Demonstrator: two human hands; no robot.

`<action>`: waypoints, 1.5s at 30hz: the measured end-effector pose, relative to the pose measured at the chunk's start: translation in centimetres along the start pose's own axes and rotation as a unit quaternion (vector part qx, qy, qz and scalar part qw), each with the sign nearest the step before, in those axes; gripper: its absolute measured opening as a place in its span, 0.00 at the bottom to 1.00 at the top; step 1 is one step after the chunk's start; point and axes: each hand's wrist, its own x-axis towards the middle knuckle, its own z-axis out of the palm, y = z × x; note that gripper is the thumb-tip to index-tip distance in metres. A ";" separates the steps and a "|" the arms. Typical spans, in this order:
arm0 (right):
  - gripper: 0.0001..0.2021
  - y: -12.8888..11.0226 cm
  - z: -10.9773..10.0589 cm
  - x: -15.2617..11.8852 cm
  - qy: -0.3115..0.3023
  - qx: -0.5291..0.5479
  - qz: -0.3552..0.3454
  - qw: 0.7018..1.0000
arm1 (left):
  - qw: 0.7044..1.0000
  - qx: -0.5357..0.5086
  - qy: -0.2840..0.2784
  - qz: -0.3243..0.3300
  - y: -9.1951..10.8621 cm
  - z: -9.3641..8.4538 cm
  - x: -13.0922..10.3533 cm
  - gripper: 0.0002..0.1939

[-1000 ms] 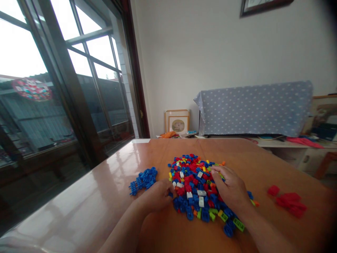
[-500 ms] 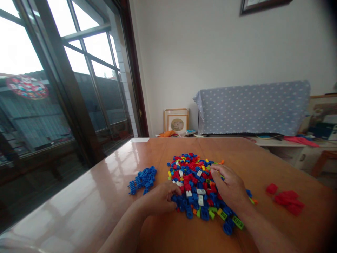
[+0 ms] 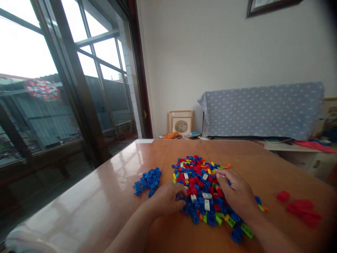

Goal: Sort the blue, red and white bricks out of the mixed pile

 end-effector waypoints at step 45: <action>0.17 0.6 0.2 -0.1 -0.013 -0.007 0.033 0.999 | 0.988 0.132 0.077 -0.024 -0.9 -1.5 -0.6 0.06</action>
